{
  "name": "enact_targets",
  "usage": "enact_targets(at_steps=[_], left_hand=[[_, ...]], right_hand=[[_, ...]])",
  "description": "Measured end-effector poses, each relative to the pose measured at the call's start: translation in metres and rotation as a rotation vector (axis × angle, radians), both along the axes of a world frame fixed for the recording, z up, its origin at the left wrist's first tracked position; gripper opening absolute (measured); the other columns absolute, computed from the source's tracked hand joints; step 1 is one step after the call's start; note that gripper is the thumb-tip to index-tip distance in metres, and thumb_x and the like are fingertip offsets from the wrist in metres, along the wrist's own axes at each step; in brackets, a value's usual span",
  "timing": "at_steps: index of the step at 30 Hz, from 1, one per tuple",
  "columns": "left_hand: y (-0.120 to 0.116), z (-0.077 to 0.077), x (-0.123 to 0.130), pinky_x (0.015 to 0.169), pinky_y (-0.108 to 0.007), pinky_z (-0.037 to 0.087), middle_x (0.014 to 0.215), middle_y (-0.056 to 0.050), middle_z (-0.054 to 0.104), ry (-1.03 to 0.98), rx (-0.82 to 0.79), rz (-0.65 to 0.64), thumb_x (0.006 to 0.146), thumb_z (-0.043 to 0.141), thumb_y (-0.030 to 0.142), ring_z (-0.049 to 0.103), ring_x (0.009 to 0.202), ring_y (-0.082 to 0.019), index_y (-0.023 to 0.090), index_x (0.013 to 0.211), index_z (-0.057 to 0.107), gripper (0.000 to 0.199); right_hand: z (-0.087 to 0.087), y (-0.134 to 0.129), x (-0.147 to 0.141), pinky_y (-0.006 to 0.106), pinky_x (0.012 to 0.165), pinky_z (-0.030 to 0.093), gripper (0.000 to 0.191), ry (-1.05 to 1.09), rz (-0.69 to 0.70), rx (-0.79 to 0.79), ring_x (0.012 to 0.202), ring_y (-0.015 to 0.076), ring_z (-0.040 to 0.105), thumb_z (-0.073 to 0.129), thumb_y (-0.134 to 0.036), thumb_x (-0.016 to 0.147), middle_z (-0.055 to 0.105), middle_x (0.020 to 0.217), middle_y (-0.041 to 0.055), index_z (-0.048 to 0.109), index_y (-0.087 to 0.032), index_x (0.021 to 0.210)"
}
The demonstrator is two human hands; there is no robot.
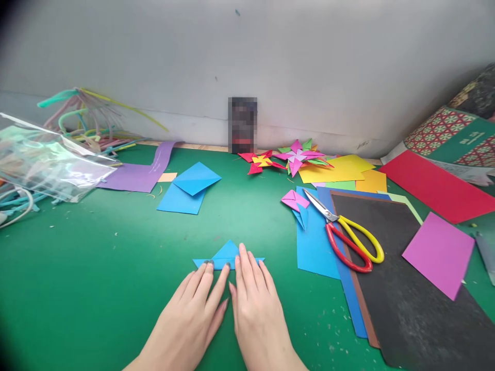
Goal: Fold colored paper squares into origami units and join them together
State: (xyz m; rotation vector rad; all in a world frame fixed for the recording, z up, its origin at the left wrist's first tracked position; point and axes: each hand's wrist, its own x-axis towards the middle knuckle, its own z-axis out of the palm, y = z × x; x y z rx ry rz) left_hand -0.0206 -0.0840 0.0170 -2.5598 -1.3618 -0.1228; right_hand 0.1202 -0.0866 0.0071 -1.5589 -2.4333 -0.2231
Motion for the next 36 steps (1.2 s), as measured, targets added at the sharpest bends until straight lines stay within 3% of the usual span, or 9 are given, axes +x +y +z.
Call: enact_targets(at_steps=[7, 14, 27, 36], left_hand=[[-0.001, 0.000, 0.000, 0.090, -0.039, 0.039, 0.117, -0.010, 0.055, -0.021, 0.040, -0.041, 0.088, 0.032, 0.027, 0.047, 0.112, -0.025, 0.013, 0.115, 0.054, 0.038], [0.000, 0.002, 0.003, 0.087, -0.038, 0.042, 0.111, -0.011, 0.060, -0.006, 0.044, -0.025, 0.087, 0.033, 0.022, 0.052, 0.105, -0.023, 0.012, 0.112, 0.056, 0.035], [-0.002, -0.003, 0.003, 0.090, -0.037, 0.040, 0.111, -0.013, 0.059, -0.008, 0.084, -0.047, 0.087, 0.034, 0.021, 0.052, 0.106, -0.024, 0.009, 0.111, 0.056, 0.035], [0.010, -0.003, 0.002, 0.084, -0.039, 0.042, 0.106, -0.009, 0.057, -0.043, -0.052, -0.005, 0.088, 0.030, 0.027, 0.051, 0.095, -0.023, 0.011, 0.124, 0.044, 0.042]], right_hand=[[-0.001, 0.000, 0.000, 0.040, 0.092, 0.042, 0.040, -0.012, -0.001, -0.008, 0.122, 0.0269, 0.035, 0.036, -0.017, 0.087, 0.035, 0.134, 0.0169, 0.043, -0.004, 0.124], [-0.003, 0.000, 0.000, 0.038, 0.092, 0.044, 0.039, -0.019, 0.016, 0.018, 0.120, 0.0260, 0.038, 0.038, -0.016, 0.086, 0.042, 0.129, 0.0169, 0.046, -0.003, 0.122], [-0.006, 0.000, 0.003, 0.037, 0.094, 0.043, 0.041, 0.019, 0.020, -0.012, 0.123, 0.0258, 0.034, 0.040, -0.018, 0.086, 0.038, 0.133, 0.0147, 0.044, -0.004, 0.124], [-0.011, 0.001, 0.003, 0.039, 0.091, 0.045, 0.039, -0.014, 0.037, 0.037, 0.118, 0.0270, 0.040, 0.039, -0.009, 0.083, 0.043, 0.128, 0.0175, 0.046, -0.001, 0.121]])
